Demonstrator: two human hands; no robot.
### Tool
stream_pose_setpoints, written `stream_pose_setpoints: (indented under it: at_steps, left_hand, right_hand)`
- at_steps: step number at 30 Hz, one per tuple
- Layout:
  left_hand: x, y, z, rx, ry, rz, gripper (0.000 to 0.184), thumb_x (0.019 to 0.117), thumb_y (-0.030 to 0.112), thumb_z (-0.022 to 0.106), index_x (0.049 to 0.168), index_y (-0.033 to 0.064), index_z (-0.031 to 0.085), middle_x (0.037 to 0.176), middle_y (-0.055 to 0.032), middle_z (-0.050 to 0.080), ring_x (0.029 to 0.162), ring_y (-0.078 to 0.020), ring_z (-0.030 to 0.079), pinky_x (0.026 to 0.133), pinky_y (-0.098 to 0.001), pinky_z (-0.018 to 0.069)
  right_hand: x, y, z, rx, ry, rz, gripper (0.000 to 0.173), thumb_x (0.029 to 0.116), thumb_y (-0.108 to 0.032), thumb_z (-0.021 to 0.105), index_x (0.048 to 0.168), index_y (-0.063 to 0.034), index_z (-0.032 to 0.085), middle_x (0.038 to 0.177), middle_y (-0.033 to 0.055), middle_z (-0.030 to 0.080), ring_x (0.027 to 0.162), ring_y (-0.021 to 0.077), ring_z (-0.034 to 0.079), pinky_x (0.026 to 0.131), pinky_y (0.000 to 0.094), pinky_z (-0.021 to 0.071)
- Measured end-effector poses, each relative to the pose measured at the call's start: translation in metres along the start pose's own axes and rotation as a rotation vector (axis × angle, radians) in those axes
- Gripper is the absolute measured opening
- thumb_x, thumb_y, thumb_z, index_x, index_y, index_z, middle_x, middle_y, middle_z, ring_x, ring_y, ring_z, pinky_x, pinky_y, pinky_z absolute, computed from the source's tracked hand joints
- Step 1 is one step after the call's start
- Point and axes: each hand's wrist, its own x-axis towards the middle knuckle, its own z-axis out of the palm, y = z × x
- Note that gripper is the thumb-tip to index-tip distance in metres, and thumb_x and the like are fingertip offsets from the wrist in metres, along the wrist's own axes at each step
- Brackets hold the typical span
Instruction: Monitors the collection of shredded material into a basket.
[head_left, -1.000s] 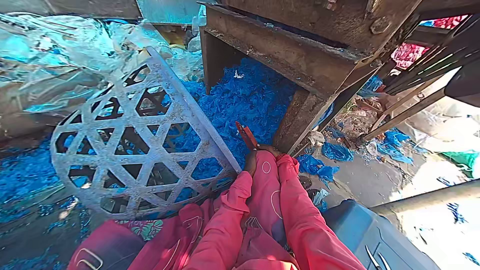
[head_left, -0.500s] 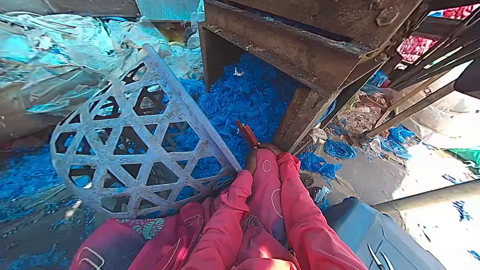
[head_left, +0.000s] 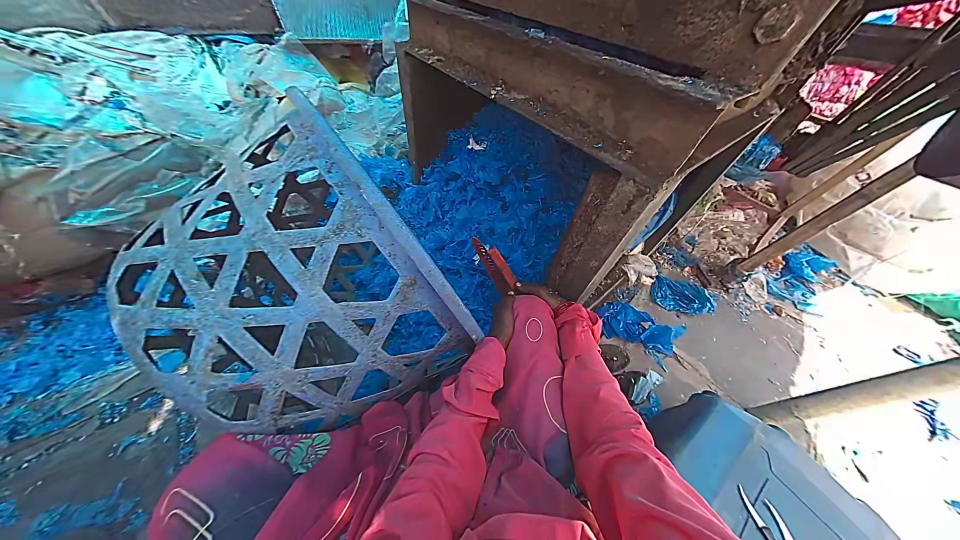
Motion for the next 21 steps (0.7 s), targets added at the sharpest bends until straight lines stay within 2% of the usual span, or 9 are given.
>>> stream_pose_setpoints:
  at_steps: [1, 2, 3, 8, 13, 17, 19, 20, 21]
  left_hand:
    - [0.0, 0.0, 0.0, 0.0, 0.0, 0.0, 0.048, 0.1142, 0.023, 0.025, 0.134, -0.01, 0.054, 0.137, -0.0274, 0.055, 0.127, -0.0287, 0.054, 0.109, -0.0422, 0.0406]
    - [-0.001, 0.001, 0.0, 0.0, -0.002, 0.001, 0.048, 0.1142, 0.022, 0.025, 0.135, -0.0106, 0.054, 0.138, -0.028, 0.055, 0.128, -0.0293, 0.053, 0.109, -0.0425, 0.0398]
    - [-0.001, 0.001, 0.0, 0.004, -0.004, 0.001, 0.048, 0.1142, 0.022, 0.025, 0.135, -0.0109, 0.053, 0.138, -0.0285, 0.054, 0.129, -0.0297, 0.053, 0.11, -0.0428, 0.0396]
    - [-0.001, 0.001, 0.0, 0.012, -0.004, -0.01, 0.049, 0.1143, 0.024, 0.024, 0.135, -0.0103, 0.053, 0.138, -0.0283, 0.054, 0.13, -0.0299, 0.053, 0.11, -0.043, 0.0393]
    - [0.0, 0.001, -0.001, 0.015, 0.002, -0.008, 0.049, 0.1142, 0.023, 0.025, 0.134, -0.0113, 0.054, 0.137, -0.029, 0.055, 0.129, -0.0299, 0.053, 0.11, -0.0429, 0.0396]
    - [0.0, 0.001, 0.002, -0.014, 0.025, -0.016, 0.047, 0.1141, 0.023, 0.027, 0.129, -0.0117, 0.056, 0.131, -0.0281, 0.057, 0.121, -0.0286, 0.056, 0.105, -0.0419, 0.0419]
    - [0.001, 0.0, 0.002, -0.029, 0.026, -0.017, 0.047, 0.114, 0.023, 0.027, 0.129, -0.0111, 0.056, 0.129, -0.0271, 0.058, 0.119, -0.0273, 0.056, 0.104, -0.041, 0.0429]
    - [0.002, -0.001, 0.002, -0.038, 0.027, -0.017, 0.047, 0.114, 0.023, 0.028, 0.129, -0.0112, 0.056, 0.129, -0.0271, 0.058, 0.119, -0.0272, 0.057, 0.104, -0.0409, 0.0431]
    - [0.003, -0.002, 0.002, -0.044, 0.028, -0.016, 0.047, 0.114, 0.023, 0.028, 0.129, -0.011, 0.056, 0.129, -0.027, 0.058, 0.119, -0.0271, 0.057, 0.104, -0.0409, 0.0432]
  right_hand:
    - [-0.009, -0.016, 0.013, 0.013, 0.014, 0.016, 0.032, 0.107, -0.003, 0.024, 0.103, -0.0029, 0.056, 0.086, -0.0024, 0.062, 0.08, -0.001, 0.061, 0.077, 0.0171, 0.051]
    - [-0.022, -0.057, 0.058, -0.025, 0.312, 0.219, 0.034, 0.1084, 0.0, 0.025, 0.091, -0.0077, 0.054, 0.074, -0.0032, 0.056, 0.068, 0.0002, 0.055, 0.072, 0.0169, 0.0483]
    - [-0.03, -0.08, 0.082, -0.057, 0.418, 0.294, 0.035, 0.1081, 0.0, 0.026, 0.086, -0.0112, 0.051, 0.068, -0.0051, 0.053, 0.063, -0.0008, 0.053, 0.068, 0.015, 0.0475]
    - [-0.048, -0.095, 0.091, 0.013, 0.32, 0.202, 0.033, 0.1076, 0.0, 0.026, 0.088, -0.0099, 0.051, 0.07, -0.0053, 0.055, 0.064, -0.0015, 0.055, 0.068, 0.015, 0.0482]
    - [-0.046, -0.094, 0.09, -0.034, 0.329, 0.232, 0.031, 0.108, -0.002, 0.028, 0.091, -0.0089, 0.053, 0.073, -0.0051, 0.055, 0.066, -0.0019, 0.054, 0.069, 0.0149, 0.0476]
    - [-0.042, -0.099, 0.092, -0.127, 0.39, 0.316, 0.024, 0.1087, -0.002, 0.033, 0.099, -0.0049, 0.055, 0.082, -0.0029, 0.053, 0.072, -0.001, 0.052, 0.075, 0.0148, 0.046]
    - [-0.04, -0.086, 0.082, -0.177, 0.31, 0.177, 0.027, 0.108, 0.002, 0.032, 0.097, -0.0005, 0.057, 0.079, -0.0013, 0.052, 0.07, -0.0006, 0.051, 0.074, 0.0149, 0.045]
    - [-0.037, -0.066, 0.062, -0.172, 0.133, -0.036, 0.029, 0.1064, 0.006, 0.029, 0.097, 0.0034, 0.056, 0.078, -0.0011, 0.054, 0.07, -0.0021, 0.052, 0.073, 0.014, 0.0453]
    - [-0.024, -0.04, 0.031, -0.158, -0.168, -0.343, 0.028, 0.1036, 0.007, 0.027, 0.102, 0.0078, 0.055, 0.085, -0.0026, 0.058, 0.078, -0.0062, 0.056, 0.074, 0.0108, 0.0472]
